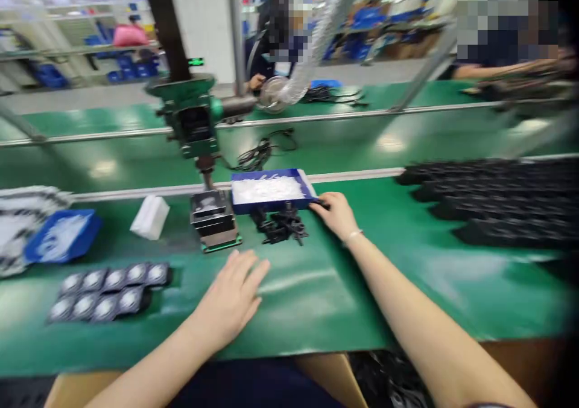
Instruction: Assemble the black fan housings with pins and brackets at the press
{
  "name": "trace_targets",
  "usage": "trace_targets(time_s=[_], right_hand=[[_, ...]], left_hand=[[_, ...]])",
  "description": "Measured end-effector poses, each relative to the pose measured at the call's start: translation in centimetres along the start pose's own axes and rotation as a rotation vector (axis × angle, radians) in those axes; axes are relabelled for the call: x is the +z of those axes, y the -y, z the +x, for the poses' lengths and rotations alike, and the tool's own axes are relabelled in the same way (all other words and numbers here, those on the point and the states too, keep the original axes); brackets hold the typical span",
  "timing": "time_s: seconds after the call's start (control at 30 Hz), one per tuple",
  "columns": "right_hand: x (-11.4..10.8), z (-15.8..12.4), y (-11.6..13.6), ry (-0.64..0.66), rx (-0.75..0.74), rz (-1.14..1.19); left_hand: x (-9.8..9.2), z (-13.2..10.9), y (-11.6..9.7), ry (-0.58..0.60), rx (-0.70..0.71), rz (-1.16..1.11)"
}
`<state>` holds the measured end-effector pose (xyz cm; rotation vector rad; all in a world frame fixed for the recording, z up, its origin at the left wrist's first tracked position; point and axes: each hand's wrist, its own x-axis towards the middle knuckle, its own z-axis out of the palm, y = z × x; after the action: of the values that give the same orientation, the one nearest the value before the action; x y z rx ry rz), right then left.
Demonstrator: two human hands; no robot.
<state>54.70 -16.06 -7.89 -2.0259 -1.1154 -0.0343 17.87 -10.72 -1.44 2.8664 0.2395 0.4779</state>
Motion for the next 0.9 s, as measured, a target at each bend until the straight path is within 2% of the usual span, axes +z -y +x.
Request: trace_targets(time_s=[0.07,0.13,0.2,0.27,0.33,0.4,0.5,0.6,0.67,0.77,0.9], right_hand=[[0.1,-0.8,-0.8,0.018,0.022,0.043],[-0.3,-2.2,-1.7,0.032,0.062,0.065],[-1.0,-3.6,-2.3,0.038,0.103,0.073],[-1.7,-4.9,-2.3,0.046,0.135,0.081],[-2.3,-6.0,-1.7,0.049,0.162,0.094],[-2.8,-6.9,-0.1,0.013,0.18,0.139],[-3.0,-8.5,4.7,-0.012,0.104,0.264],[-2.2,-10.5,10.9,0.186,-0.063,0.397],[-1.1,-11.7,14.6,0.31,-0.161,0.438],[0.6,-13.0,18.1,0.421,-0.253,0.493],[2.2,-13.5,19.4,0.487,-0.317,0.568]], left_hand=[[-3.5,-2.6,3.4,0.016,-0.203,0.135],[-6.4,-5.6,6.6,0.063,-0.328,0.263],[-8.2,-8.1,9.0,0.124,-0.372,0.281],[-8.7,-9.4,10.2,0.164,-0.388,0.228],[-8.1,-9.3,10.2,0.162,-0.409,0.15],[-6.6,-8.4,9.1,0.124,-0.433,0.026],[-3.3,-6.8,6.5,0.032,-0.455,-0.282],[0.2,-5.8,4.1,-0.09,-0.491,-0.63],[1.9,-5.4,3.0,-0.156,-0.512,-0.81],[2.9,-5.2,2.4,-0.194,-0.523,-0.913],[2.6,-5.2,2.5,-0.175,-0.513,-0.906]])
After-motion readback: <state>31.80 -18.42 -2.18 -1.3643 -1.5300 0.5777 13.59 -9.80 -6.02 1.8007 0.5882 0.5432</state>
